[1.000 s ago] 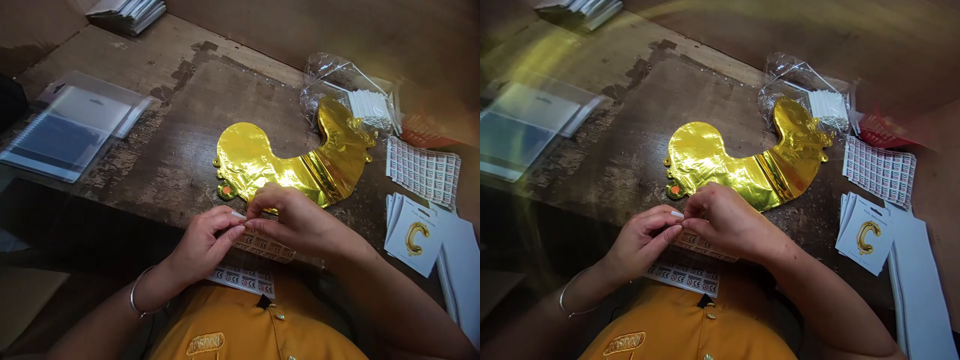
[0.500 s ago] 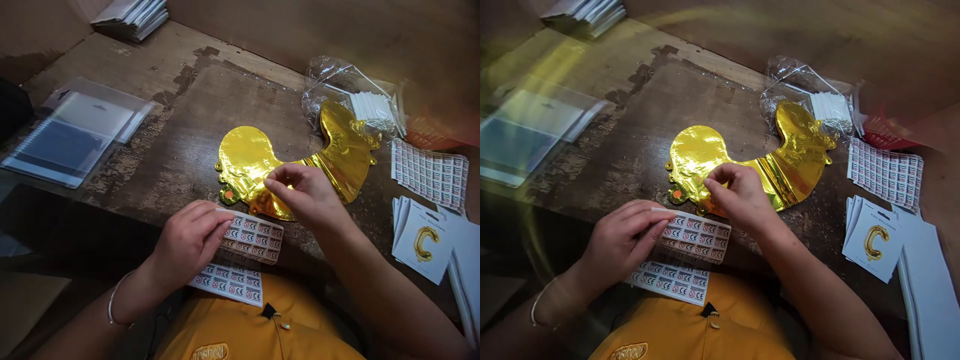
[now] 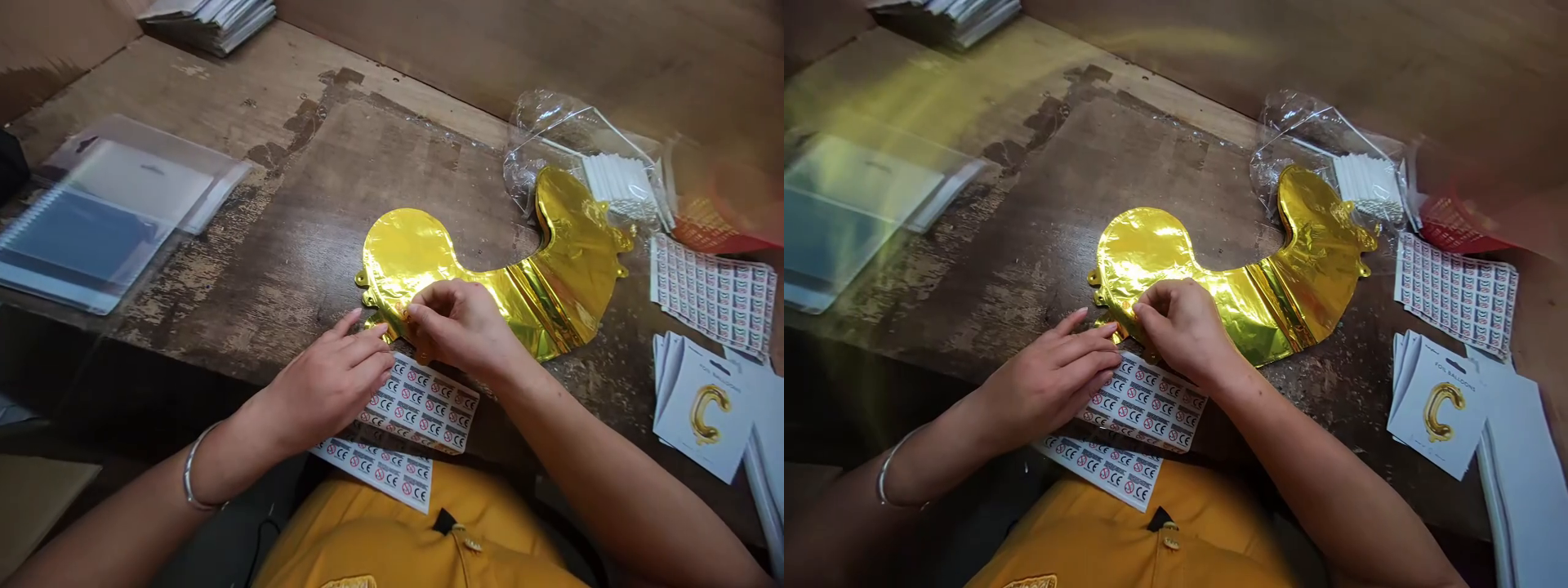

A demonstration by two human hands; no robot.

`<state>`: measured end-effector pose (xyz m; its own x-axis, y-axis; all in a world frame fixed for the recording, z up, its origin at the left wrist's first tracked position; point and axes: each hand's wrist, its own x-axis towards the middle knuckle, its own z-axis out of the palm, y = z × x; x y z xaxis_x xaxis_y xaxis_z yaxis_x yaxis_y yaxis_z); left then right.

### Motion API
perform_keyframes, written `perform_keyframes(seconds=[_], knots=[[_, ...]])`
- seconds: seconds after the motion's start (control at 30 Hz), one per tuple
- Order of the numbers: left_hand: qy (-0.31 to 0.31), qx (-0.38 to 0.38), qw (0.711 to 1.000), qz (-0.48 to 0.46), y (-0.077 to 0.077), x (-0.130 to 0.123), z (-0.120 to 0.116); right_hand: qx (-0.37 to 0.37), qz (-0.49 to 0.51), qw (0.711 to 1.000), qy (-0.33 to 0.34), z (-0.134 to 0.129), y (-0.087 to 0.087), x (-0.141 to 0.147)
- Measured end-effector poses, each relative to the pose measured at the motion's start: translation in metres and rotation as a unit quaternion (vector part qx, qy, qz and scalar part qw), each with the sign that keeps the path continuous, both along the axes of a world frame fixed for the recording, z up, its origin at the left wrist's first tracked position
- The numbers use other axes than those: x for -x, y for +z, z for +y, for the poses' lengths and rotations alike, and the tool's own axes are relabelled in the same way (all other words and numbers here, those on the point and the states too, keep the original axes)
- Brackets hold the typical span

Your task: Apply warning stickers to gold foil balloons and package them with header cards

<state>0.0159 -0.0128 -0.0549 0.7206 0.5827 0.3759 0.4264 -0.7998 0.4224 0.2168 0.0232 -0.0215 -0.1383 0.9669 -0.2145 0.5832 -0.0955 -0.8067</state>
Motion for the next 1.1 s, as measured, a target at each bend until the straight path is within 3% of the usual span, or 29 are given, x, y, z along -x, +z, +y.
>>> perform_keyframes(seconds=[0.57, 1.1], knots=[[0.0, -0.009, 1.0, 0.002, -0.001, 0.0, 0.001, -0.023, -0.096, 0.994, 0.035, -0.001, 0.002, 0.008], [-0.005, 0.0, 1.0, 0.006, -0.001, 0.0, 0.002, -0.104, -0.18, 0.978, 0.006, -0.008, -0.007, 0.015]])
